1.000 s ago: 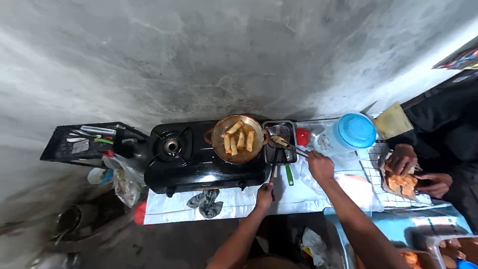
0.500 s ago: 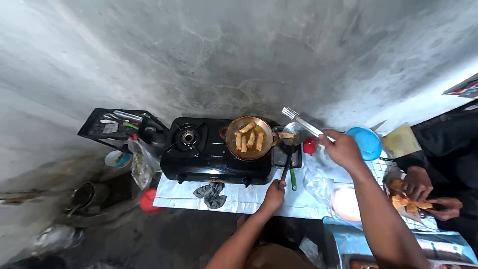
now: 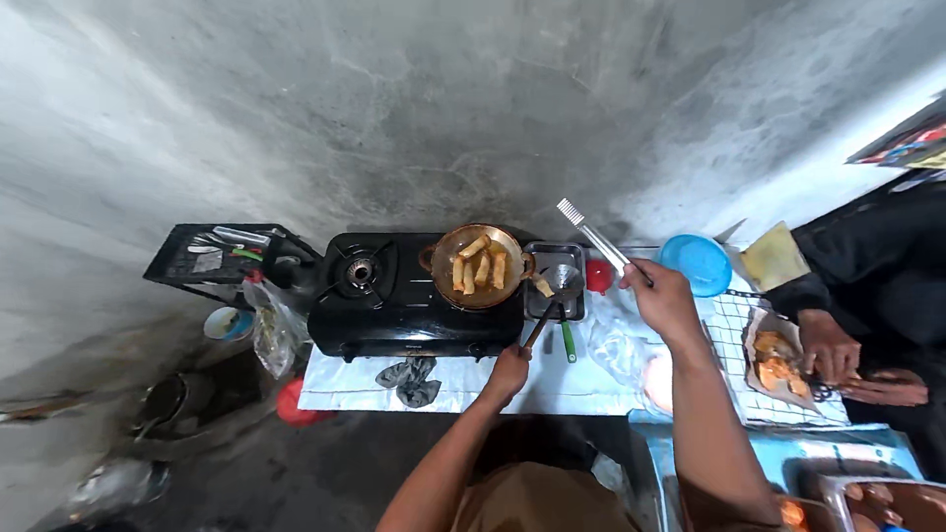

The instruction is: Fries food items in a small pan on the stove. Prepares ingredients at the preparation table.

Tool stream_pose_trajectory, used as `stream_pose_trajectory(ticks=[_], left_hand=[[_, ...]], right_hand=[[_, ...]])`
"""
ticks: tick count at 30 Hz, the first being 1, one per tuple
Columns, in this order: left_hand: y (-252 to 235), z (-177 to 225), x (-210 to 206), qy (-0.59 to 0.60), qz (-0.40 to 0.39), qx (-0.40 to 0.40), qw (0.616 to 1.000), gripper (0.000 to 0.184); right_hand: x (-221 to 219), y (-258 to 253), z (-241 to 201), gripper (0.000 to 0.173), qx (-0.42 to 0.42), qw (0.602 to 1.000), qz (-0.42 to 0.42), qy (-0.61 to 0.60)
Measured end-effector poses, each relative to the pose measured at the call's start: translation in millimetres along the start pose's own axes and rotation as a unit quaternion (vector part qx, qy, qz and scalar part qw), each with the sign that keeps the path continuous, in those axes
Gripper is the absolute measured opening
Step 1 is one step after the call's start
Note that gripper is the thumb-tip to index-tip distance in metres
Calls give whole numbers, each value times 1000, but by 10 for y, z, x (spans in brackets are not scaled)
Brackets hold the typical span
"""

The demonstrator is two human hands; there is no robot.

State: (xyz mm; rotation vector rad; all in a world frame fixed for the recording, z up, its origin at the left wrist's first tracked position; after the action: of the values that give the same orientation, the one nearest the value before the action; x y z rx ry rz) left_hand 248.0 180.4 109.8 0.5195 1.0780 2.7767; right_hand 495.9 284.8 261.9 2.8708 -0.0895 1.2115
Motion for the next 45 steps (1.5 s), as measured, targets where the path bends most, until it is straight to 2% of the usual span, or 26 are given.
stream_pose_trajectory(ticks=[4,9,13,15,18,22,30,33,37,39,42,45], left_hand=[[-99,-159,-140,-45,4,15,999,43],[-29,-94,-184,-97,17,6,995,44],[-28,-81,-188,-116,16,3,993,44],[-53,-101,-188,-114,19,3,993,44],[-76,-120,-177,-108,22,6,994,43],[-43,-151,-179,-107,23,8,994,43],[-60,-238,-243,-93,23,-7,995,44],[-95,-289,-294,-46,-1,-6,999,43],[-56,-287,-350,143,-32,16,989,37],[-47,-294,-388,202,-40,36,978,33],[-3,-257,-417,221,-43,34,974,30],[121,-144,-408,208,-40,3,977,30]], right_hand=[[-96,118,288,37,-41,999,-15,1],[-285,221,547,40,-105,993,-39,37],[-725,122,627,44,-150,970,-134,135],[-1019,11,743,45,-162,961,-172,147],[-1307,-135,874,48,-176,956,-193,136],[-1461,-224,865,48,-177,952,-202,147],[-1534,-389,445,47,-168,933,-219,232],[-1624,-425,504,45,-179,929,-213,245],[-1538,-414,781,42,-195,953,-167,162],[-1419,-373,962,40,-200,965,-134,103],[-1102,-300,1105,37,-204,973,-107,22],[-805,-205,1141,38,-225,967,-119,-12]])
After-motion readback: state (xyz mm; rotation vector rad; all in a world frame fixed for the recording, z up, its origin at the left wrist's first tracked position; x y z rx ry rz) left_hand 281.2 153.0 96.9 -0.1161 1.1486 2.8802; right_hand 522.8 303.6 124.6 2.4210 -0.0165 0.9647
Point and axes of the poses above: each hand's wrist, its own y-axis away from the middle knuckle, its own x-axis out of the back of the hand, z = x × y, the point moved 2 cm from there along -y, towards the middle knuckle, and after that the axes turned 2 degrees about z, right-handed, at the moved point
